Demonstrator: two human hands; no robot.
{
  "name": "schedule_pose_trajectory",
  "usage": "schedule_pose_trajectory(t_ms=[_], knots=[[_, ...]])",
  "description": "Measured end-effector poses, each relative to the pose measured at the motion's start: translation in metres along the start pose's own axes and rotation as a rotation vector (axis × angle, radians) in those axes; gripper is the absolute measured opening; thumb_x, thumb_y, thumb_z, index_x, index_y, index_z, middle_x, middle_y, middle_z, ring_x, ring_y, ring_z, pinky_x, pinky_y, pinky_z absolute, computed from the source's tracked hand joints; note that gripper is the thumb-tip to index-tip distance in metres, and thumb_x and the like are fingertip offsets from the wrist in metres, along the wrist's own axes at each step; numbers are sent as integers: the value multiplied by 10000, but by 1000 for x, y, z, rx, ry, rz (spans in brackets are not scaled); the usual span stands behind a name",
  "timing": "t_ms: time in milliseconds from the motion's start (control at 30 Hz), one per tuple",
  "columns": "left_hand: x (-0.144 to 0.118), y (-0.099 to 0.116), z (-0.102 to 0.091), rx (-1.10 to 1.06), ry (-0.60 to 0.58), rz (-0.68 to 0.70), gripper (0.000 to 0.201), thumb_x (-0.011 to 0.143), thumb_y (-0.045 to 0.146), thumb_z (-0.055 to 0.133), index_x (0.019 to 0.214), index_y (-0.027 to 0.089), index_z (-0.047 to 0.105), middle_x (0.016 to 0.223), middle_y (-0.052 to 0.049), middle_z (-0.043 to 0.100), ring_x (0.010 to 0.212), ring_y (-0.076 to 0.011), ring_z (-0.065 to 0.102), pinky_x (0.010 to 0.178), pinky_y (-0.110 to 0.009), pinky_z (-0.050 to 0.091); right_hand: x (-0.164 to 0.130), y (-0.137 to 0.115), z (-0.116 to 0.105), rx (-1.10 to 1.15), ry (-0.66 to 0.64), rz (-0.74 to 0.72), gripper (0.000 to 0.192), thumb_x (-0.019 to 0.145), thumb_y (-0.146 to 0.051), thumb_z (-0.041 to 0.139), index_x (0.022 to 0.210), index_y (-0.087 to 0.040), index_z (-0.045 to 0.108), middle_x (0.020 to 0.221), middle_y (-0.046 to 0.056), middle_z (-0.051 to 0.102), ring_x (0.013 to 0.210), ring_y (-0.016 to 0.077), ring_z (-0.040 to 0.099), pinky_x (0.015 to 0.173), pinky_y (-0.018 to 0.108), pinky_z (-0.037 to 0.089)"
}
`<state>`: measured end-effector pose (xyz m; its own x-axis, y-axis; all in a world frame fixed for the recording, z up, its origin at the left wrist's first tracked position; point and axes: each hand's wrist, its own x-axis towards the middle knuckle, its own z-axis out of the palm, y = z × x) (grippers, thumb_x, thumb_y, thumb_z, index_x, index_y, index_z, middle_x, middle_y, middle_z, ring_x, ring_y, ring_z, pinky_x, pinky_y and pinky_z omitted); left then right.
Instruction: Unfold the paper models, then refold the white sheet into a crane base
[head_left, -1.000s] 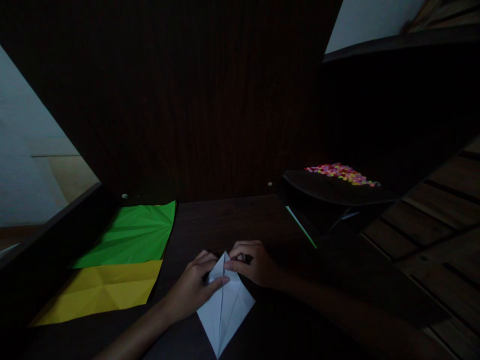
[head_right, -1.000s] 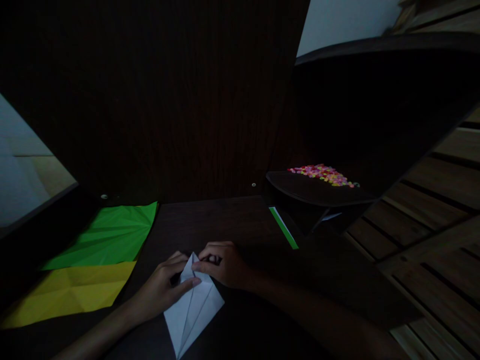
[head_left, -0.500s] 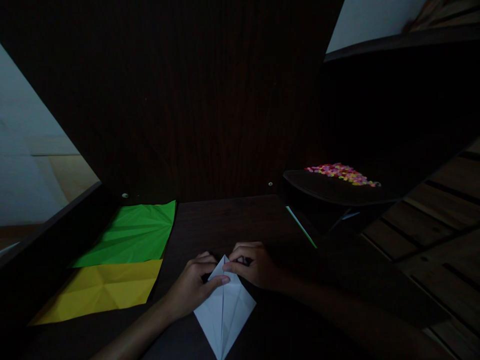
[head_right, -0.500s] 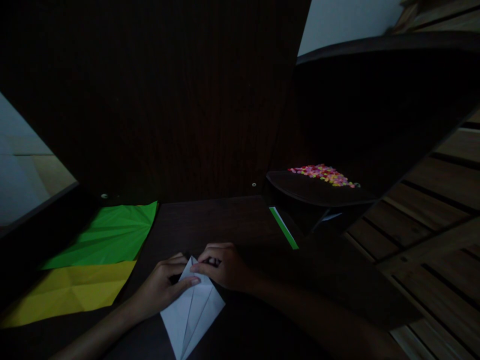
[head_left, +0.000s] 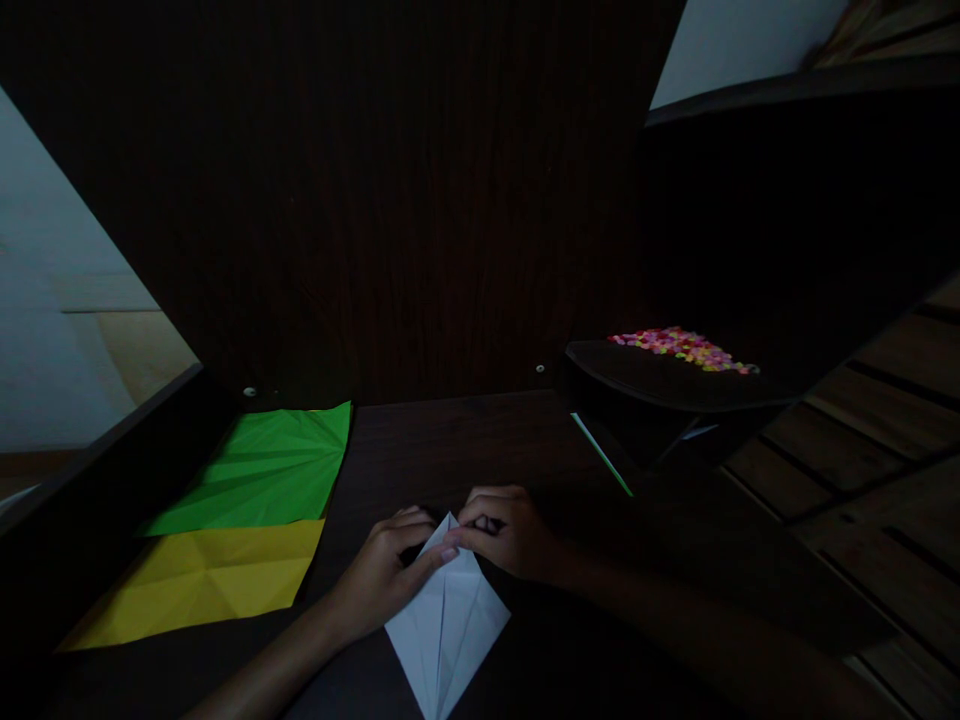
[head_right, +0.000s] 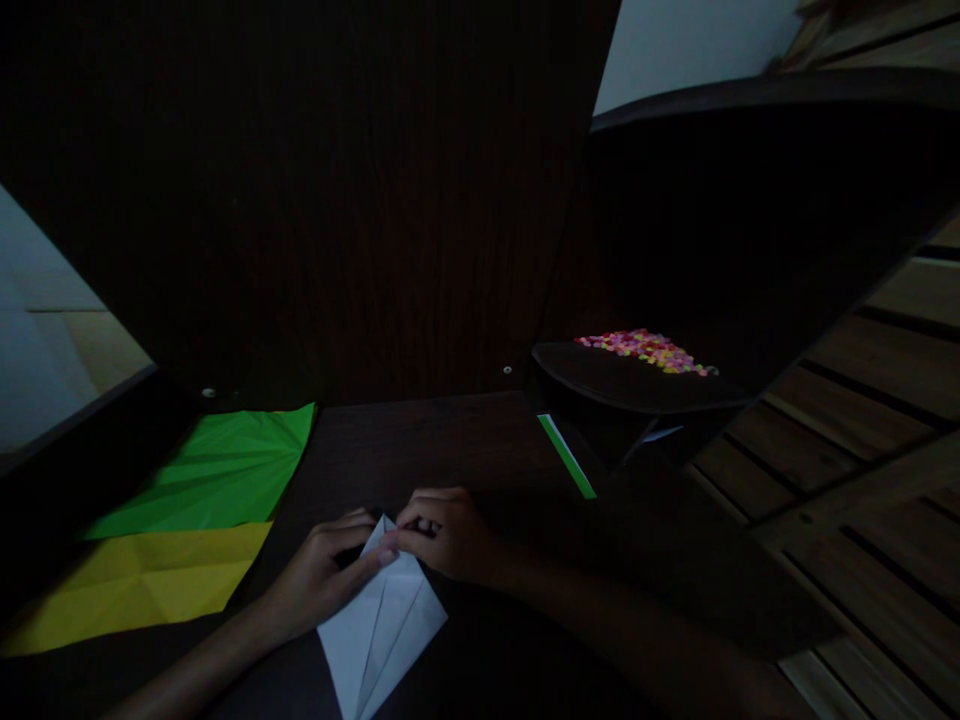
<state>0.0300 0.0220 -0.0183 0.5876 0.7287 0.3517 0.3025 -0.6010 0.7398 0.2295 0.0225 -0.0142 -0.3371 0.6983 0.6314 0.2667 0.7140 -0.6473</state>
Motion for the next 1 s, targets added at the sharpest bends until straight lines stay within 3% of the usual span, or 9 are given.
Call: schedule_pose_trajectory(t_ms=[233,367,500,633,733,833,1000], knots=[[2,4,-1,-57,35,-73,321,930,339,581,681,161,674,647,-6,599,619,-140,567,580,-229,429,0,2,0,18,-63,58,278,852,-392,689,716,-150,680,636,14,604,521,106,514,488,219,385],[0,4,-3,-53,51,-138,324,931,362,571,697,164,675,672,-11,624,636,-150,594,577,-232,455,2,0,-2,1,-107,106,225,876,-309,648,712,-159,677,635,5,605,533,107,522,508,218,393],[-4,-1,-2,-15,130,-169,173,886,312,642,1017,201,657,907,-28,700,816,-183,653,745,-294,517,3,1,-2,-53,-89,157,202,860,-248,638,677,-168,666,603,-4,600,527,111,523,518,223,384],[-7,-7,2,66,253,-211,630,768,277,759,1310,237,439,1111,-58,664,928,-211,648,824,-368,540,4,5,-2,-126,-64,205,207,847,-229,645,648,-170,648,596,-10,587,531,113,517,533,231,376],[-8,-10,3,141,294,-203,751,728,286,795,1353,242,381,1225,-95,604,1032,-253,630,874,-424,536,5,10,-2,-162,-40,232,215,834,-207,653,623,-165,634,578,-16,574,517,108,504,529,230,365],[-10,-12,3,232,276,-119,640,743,289,793,1290,239,465,1257,-104,569,1138,-291,581,948,-467,502,6,15,-2,-182,-31,232,214,835,-201,655,625,-163,636,572,-20,583,504,100,494,522,225,358],[-11,-10,2,375,126,24,369,833,305,723,1183,254,620,1281,-100,582,1182,-304,541,972,-467,486,6,23,-3,-248,-34,228,209,822,-180,668,617,-163,635,559,-26,585,497,94,491,528,224,360]])
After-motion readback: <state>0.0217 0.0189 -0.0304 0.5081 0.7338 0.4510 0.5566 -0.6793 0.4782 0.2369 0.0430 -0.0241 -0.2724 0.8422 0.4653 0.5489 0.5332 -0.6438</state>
